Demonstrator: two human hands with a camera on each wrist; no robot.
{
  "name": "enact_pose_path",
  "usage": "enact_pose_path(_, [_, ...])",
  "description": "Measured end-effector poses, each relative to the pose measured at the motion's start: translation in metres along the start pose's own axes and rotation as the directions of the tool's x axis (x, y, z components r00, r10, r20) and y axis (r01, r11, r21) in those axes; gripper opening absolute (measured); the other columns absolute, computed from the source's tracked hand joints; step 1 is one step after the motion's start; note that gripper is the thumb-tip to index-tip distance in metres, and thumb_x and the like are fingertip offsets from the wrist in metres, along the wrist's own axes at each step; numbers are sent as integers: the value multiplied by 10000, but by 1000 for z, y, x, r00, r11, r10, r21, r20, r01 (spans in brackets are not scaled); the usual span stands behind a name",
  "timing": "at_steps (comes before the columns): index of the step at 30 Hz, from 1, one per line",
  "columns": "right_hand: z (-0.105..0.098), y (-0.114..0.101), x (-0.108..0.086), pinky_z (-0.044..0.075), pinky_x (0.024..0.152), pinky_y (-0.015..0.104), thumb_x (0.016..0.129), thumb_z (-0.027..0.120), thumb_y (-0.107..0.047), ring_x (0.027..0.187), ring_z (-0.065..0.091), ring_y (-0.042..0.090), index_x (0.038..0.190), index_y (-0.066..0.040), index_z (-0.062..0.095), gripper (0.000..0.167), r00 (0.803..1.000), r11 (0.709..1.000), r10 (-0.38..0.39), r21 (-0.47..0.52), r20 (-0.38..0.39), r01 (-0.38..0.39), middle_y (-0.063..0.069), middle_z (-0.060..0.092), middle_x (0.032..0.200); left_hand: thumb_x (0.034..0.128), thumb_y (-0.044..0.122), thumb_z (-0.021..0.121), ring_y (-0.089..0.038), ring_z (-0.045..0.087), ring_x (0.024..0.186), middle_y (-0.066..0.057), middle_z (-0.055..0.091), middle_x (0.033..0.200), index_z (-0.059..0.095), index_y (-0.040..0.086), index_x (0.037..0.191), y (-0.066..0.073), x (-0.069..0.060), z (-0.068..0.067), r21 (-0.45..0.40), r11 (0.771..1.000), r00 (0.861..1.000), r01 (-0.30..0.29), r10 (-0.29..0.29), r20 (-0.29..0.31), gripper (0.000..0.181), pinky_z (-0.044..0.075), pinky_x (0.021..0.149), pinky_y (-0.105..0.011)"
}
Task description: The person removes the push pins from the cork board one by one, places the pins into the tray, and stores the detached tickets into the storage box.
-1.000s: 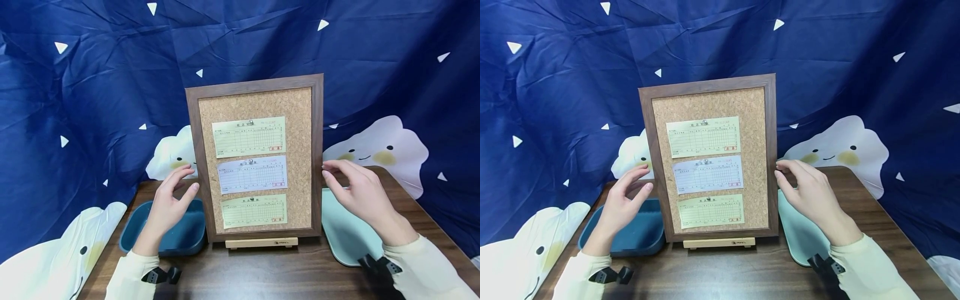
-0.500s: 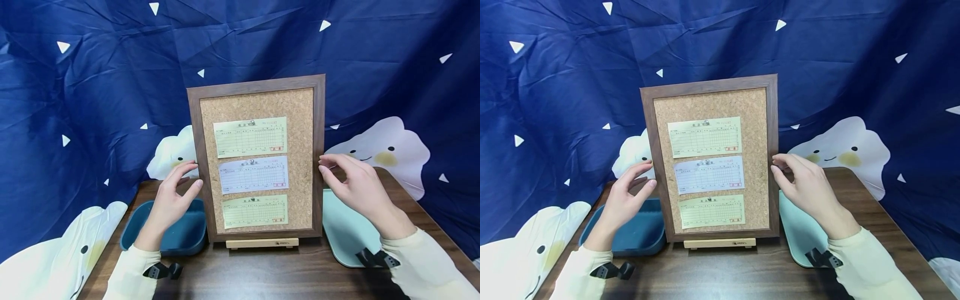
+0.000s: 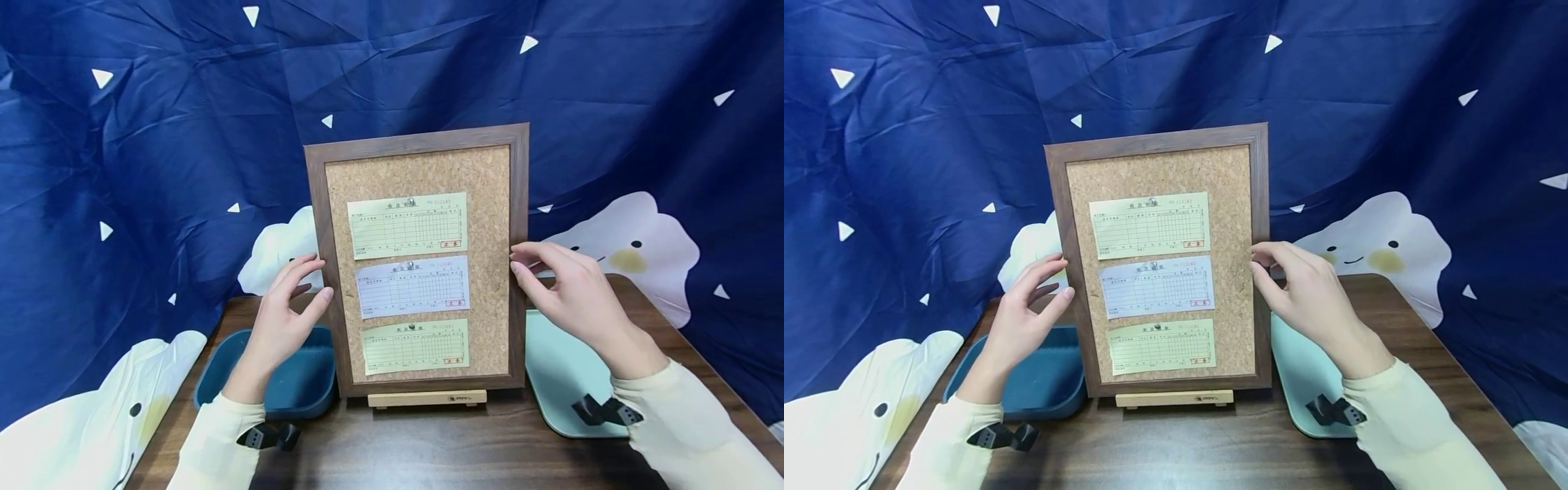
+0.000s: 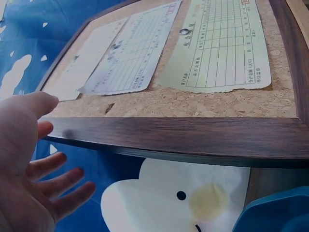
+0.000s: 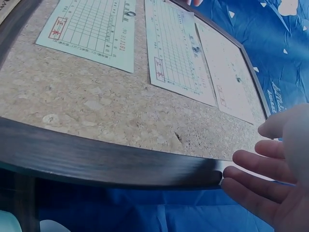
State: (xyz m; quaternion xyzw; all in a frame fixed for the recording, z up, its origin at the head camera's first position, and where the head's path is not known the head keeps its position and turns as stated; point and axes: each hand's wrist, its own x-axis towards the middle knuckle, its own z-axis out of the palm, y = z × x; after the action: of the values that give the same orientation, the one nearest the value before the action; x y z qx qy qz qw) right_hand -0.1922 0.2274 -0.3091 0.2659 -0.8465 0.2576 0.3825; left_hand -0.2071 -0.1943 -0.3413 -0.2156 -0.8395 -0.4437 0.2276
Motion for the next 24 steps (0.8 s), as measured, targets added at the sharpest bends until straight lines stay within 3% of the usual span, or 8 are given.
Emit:
enact_pose_path(5, [2,-1,4,490,726,22,916,773,39,828,742,236,1149,1,760,236,1000,1000,0,-7,6,0,101,792,989,1026,149,746,-314,521,1489,-134,535,1609,620,109,1495,1,3,1,1,1000,1000,-9,9,-4,488,540,1110,-602])
enact_pose_path(12, [5,-2,10,469,722,153,920,780,19,829,746,248,1144,3,763,225,1000,1000,-28,-11,-3,28,96,790,970,1026,151,744,-304,525,1486,-114,526,1621,590,100,1523,4,9,1,-2,1000,1000,-9,9,-1,522,542,1106,-608])
enact_pose_path(24, [10,-5,21,445,706,187,932,759,19,821,723,226,1139,23,755,206,997,998,-68,8,-25,68,115,791,977,1040,147,728,-366,551,1473,-130,487,1641,567,105,1546,5,18,2,-65,998,1000,3,-2,16,533,547,1114,-574])
